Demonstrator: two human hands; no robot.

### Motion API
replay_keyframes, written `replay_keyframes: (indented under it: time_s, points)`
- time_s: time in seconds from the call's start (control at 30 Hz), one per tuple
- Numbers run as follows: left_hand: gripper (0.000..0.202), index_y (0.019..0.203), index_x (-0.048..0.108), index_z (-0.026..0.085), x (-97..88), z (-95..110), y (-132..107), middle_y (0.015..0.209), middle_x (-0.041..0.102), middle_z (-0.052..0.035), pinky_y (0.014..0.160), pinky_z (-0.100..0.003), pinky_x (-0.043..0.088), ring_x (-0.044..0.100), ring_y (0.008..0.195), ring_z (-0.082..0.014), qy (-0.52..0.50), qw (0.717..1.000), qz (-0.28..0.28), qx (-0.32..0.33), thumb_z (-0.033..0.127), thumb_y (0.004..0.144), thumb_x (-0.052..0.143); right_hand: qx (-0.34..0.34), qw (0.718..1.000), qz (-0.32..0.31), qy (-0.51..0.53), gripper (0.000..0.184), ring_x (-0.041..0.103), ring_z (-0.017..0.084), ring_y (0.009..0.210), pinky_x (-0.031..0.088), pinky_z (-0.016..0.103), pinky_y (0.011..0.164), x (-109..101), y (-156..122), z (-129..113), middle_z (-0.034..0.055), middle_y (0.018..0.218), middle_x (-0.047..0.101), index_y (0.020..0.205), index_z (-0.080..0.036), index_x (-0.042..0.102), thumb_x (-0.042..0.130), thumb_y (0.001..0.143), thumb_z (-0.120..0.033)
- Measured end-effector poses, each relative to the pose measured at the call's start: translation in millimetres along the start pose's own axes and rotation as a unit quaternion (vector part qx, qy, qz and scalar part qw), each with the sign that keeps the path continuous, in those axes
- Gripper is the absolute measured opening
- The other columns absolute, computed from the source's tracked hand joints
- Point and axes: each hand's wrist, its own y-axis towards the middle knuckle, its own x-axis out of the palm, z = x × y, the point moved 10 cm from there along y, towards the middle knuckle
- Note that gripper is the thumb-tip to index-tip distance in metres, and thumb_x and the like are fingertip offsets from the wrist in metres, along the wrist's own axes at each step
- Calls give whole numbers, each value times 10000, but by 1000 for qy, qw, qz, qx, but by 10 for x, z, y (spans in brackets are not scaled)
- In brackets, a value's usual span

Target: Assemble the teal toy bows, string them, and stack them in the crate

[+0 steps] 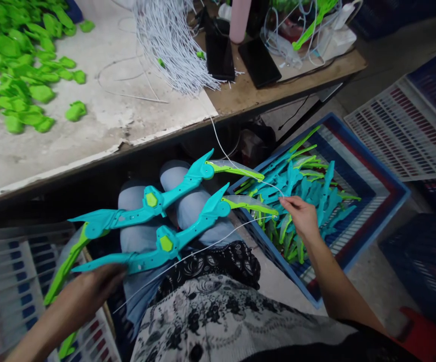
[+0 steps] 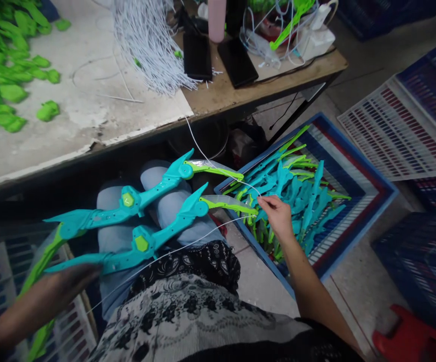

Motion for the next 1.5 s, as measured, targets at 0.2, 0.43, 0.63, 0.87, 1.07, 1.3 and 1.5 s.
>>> replay_keyframes:
  time_s: [0.2,0.43,0.63,0.87,1.07,1.3,1.5]
  points:
    - [472,1199,544,191,112,1206,899,1128,627,-89,887,-360,473,580,1019,-239,-119,984,60,115,474,823,498,-28,999,5,36,277,633,171,644,517,317,649,284,310,-367,23,681,692,818,-185,718,694,700,-434]
    - [423,1147,598,156,613,1364,1168,1101,648,-84,857,-320,473,599,969,-213,-201,973,-61,98,429,856,458,-69,998,-5,2,274,641,176,659,521,312,655,479,437,-483,32,693,696,809,-177,706,653,734,-436]
    - [320,1005,673,186,519,1467,1404,995,694,-42,825,-292,473,621,906,-208,-204,974,-38,89,380,835,482,-101,995,-13,-18,269,644,180,699,520,314,683,546,450,-466,32,753,702,832,-191,706,630,765,-440]
    - [232,972,672,134,756,1831,2044,785,686,-50,580,-223,447,588,621,-128,-359,930,-76,28,235,839,511,-230,964,1,-135,217,608,167,693,488,310,669,569,375,-774,30,762,686,826,-210,703,573,835,-384]
    - [232,1049,591,76,1265,2316,2364,691,659,-57,568,-218,444,579,547,-99,-560,796,-229,-17,65,858,462,-320,924,-70,-195,183,605,185,761,476,349,741,752,241,-943,47,809,693,850,-217,683,531,872,-319]
    - [183,796,610,74,1444,2564,2454,644,654,-68,587,-216,464,602,564,-103,-585,751,-307,-26,86,883,450,-310,929,-45,-199,177,609,185,752,473,347,734,654,280,-907,39,807,690,856,-230,676,521,879,-312]
    - [142,792,635,73,1451,2562,2472,697,674,-68,578,-208,471,623,595,-109,-595,742,-307,-18,120,865,522,-339,910,-66,-229,167,600,188,764,466,349,744,713,236,-961,51,810,694,873,-215,678,523,876,-276]
